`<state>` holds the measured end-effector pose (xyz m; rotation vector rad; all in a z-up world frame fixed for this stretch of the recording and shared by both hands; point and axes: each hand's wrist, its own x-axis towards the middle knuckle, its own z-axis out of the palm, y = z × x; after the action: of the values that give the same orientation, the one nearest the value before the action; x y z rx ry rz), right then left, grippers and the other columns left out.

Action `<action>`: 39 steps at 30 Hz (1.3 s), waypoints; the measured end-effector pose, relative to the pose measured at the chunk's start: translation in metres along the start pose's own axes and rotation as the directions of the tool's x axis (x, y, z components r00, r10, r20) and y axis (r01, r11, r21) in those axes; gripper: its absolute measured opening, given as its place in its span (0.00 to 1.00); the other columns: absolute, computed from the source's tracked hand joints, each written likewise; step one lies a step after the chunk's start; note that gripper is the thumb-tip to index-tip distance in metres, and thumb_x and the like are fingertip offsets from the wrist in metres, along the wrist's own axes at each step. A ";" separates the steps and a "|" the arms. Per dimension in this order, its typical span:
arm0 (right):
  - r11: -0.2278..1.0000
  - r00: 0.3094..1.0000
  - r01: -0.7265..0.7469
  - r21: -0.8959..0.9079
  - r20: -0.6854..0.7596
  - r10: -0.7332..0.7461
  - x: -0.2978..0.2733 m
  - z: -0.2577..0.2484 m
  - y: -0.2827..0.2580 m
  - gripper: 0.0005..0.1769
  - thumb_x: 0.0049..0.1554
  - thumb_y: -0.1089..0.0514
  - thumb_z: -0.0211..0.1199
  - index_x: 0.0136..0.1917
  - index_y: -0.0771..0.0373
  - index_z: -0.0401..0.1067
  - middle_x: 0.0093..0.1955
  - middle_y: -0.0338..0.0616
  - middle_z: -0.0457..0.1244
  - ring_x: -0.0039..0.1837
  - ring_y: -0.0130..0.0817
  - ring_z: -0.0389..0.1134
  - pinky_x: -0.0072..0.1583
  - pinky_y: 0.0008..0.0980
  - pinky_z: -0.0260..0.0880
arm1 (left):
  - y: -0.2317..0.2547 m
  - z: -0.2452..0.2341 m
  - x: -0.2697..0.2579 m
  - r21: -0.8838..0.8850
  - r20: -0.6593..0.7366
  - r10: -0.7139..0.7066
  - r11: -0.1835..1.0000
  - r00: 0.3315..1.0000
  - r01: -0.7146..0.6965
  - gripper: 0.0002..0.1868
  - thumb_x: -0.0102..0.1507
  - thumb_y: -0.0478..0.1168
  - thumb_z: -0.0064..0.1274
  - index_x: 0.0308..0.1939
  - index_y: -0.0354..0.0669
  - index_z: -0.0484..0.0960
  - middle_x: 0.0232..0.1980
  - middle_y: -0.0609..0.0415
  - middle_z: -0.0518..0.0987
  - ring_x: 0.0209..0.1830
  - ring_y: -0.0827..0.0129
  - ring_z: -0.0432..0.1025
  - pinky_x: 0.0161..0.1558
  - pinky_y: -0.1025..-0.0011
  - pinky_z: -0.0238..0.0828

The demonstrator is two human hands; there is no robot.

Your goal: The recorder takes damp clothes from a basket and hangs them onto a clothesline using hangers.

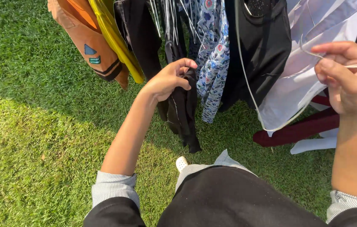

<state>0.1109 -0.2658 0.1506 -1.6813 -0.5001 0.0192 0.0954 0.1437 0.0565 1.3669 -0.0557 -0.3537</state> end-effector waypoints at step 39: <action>0.630 0.934 0.004 -0.776 0.228 0.274 -0.071 -0.048 -0.095 0.16 0.55 0.61 0.61 0.57 0.56 0.81 0.43 0.34 0.76 0.32 0.30 0.71 0.36 0.30 0.66 | 0.106 0.098 0.060 0.917 0.285 0.413 0.144 0.865 -0.371 0.15 0.67 0.45 0.57 0.43 0.34 0.85 0.32 0.48 0.82 0.25 0.55 0.73 0.35 0.61 0.72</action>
<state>0.0310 -0.3263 0.2305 -2.6010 -0.6848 0.2344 0.1508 0.0510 0.1693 2.5391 -0.7294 0.2748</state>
